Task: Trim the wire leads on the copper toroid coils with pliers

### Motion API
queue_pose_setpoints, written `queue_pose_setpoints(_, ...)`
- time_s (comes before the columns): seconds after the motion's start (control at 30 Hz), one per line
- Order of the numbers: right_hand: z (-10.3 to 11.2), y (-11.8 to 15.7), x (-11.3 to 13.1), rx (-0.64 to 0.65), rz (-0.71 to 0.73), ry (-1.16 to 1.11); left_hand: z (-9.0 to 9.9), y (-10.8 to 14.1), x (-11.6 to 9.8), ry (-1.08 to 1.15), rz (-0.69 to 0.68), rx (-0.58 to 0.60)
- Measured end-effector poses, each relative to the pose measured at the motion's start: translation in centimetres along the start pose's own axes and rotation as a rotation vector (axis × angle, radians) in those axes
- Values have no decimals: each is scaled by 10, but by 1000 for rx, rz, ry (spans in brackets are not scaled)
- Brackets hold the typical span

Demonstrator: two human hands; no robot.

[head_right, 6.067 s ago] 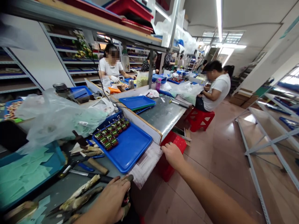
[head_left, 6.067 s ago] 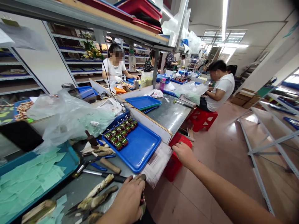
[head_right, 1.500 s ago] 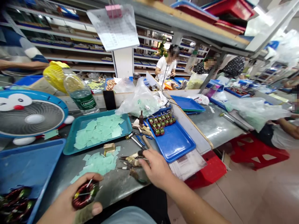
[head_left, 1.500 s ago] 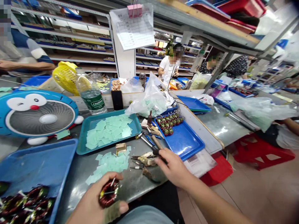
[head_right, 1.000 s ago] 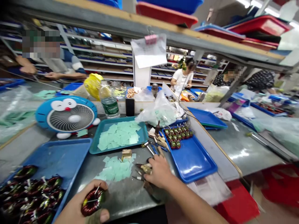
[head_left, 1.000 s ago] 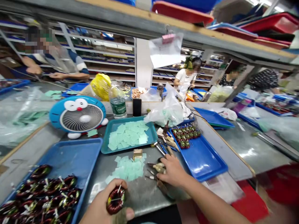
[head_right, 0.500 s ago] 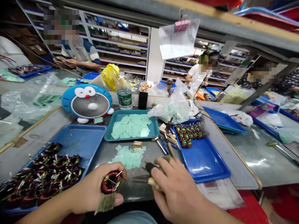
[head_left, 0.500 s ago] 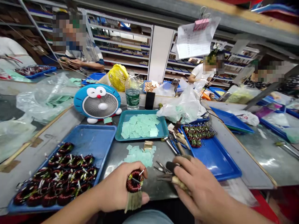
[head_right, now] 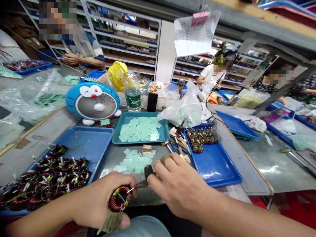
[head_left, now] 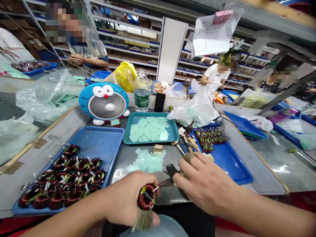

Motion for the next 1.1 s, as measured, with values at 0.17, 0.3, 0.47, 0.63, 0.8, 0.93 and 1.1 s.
queue_pose_setpoints(0.17, 11, -1, 2, 18, 54, 50, -2, -7, 2, -27, 55, -7)
queue_pose_setpoints(0.3, 7, 10, 5, 29, -85, 92, 14, -10, 8, -93, 100, -199)
queue_pose_setpoints(0.47, -14, 33, 9, -39, -349, -10, 11, -4, 14, -140, 53, -320)
queue_pose_setpoints(0.63, -14, 37, 7, -41, -316, -37, 2, -3, 11, -241, -18, -331)
queue_pose_setpoints(0.8, -10, 38, -1, 15, -282, -33, -2, -6, 0, -320, -85, -300)
queue_pose_setpoints(0.93, -7, 39, -1, 5, -240, -22, -3, -9, -4, -362, -107, -311)
queue_pose_setpoints(1.1, -2, 42, -2, 2, -244, -48, -5, -9, -6, -373, -119, -317)
Point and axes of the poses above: each hand's wrist, its own y-axis away from the middle knuckle, its own z-axis out of the back of the hand, x = y × z, the point moved 9 cm from there along -y, towards the middle knuckle, and after that the axes turned 10 degrees about -x, right-handed, at the moved point
